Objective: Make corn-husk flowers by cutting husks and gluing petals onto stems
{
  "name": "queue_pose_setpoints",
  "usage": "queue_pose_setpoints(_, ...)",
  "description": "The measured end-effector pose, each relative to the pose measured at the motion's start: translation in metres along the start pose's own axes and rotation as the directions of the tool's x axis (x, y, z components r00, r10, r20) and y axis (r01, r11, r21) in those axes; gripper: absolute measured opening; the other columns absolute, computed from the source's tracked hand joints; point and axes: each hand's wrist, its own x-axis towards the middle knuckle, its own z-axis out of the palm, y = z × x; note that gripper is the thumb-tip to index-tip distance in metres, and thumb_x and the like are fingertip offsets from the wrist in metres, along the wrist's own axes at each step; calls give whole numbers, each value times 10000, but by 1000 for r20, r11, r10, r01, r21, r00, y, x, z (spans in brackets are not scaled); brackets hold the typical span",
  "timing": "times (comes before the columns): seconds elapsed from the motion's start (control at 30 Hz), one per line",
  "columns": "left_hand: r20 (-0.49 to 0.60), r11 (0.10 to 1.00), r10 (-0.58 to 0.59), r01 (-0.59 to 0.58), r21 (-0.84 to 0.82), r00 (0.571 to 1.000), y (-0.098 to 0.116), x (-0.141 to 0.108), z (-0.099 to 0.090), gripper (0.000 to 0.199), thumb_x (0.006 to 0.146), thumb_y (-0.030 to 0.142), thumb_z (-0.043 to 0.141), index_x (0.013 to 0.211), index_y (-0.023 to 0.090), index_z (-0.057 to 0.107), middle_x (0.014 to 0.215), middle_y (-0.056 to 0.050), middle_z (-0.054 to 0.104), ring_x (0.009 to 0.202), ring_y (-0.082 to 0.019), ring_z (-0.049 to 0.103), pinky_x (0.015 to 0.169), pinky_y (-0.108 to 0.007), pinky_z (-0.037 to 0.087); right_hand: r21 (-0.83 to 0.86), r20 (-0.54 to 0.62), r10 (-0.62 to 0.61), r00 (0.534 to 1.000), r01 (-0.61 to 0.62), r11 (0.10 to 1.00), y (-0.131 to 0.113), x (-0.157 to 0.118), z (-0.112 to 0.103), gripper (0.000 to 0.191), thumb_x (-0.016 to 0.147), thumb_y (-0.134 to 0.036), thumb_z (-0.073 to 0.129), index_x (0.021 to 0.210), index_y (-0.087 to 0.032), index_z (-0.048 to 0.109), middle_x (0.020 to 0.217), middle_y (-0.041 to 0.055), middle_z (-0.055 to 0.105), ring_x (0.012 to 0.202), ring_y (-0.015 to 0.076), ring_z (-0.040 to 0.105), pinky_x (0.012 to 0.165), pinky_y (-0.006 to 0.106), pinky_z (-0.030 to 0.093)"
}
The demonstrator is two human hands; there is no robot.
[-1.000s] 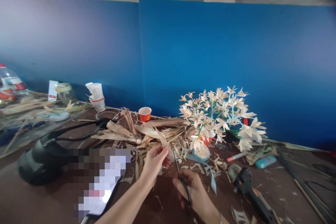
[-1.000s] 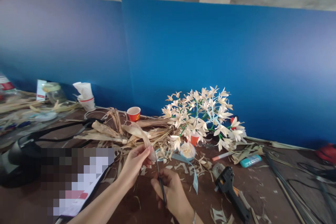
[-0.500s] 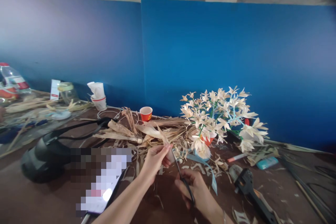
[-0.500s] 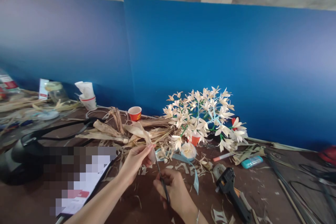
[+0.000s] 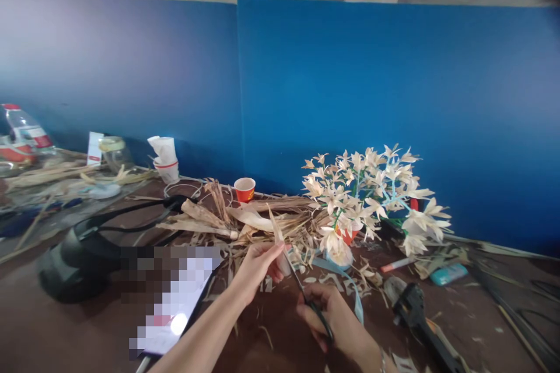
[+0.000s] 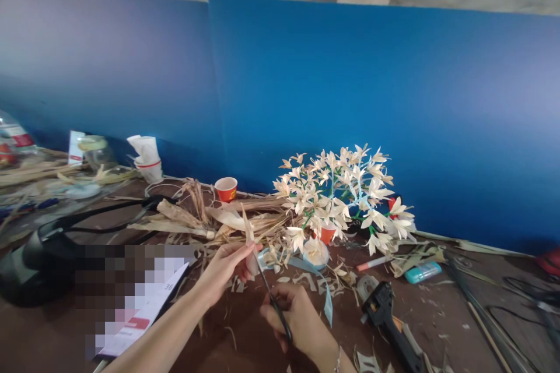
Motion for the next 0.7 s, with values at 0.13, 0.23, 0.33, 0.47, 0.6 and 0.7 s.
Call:
queue_pose_setpoints(0.13,20,1000,-10,9,21,1000,0,1,-1,422,709,506,598,751,94,679,422,-6,571,368,-86,516,370,-161,388,-32,25,6,1000,-5,999,-5,-3,-3,236,701,-375,592,690,-161,492,387,-105,396,267,25,332,259,123,251)
queue_pose_setpoints(0.23,48,999,5,-7,54,999,3,0,-1,423,715,501,592,625,93,655,416,-15,570,354,-80,506,371,-162,392,-60,42,10,999,-8,998,-8,-4,-5,226,709,-371,578,693,-161,494,385,-101,399,268,26,332,262,124,240)
queue_pose_setpoints(0.33,65,996,14,-20,85,998,5,-1,-2,441,723,502,582,559,95,630,426,-24,579,352,-72,502,377,-158,395,-85,43,27,999,-24,996,-8,-5,-7,222,710,-368,580,702,-161,498,389,-101,396,278,28,332,268,126,255)
queue_pose_setpoints(0.47,79,994,-13,4,106,997,4,-1,-3,420,722,503,584,639,98,655,434,-24,591,351,-76,505,362,-155,387,-105,55,36,998,-30,994,-4,-5,-10,210,719,-354,579,714,-158,505,412,-95,409,285,29,347,263,124,271)
queue_pose_setpoints(0.6,87,993,-25,15,116,996,3,0,-3,418,717,505,588,661,98,662,439,-28,600,348,-77,504,353,-153,378,-107,64,49,997,-42,993,0,-4,-12,212,717,-355,591,729,-154,524,418,-90,425,302,34,359,270,126,311)
queue_pose_setpoints(0.7,65,995,-6,-1,96,998,4,1,-4,436,713,515,586,592,99,636,444,-35,602,349,-77,505,354,-154,379,-69,84,52,995,-46,997,1,-3,-12,223,691,-350,618,740,-152,529,443,-80,458,328,43,394,291,135,352)
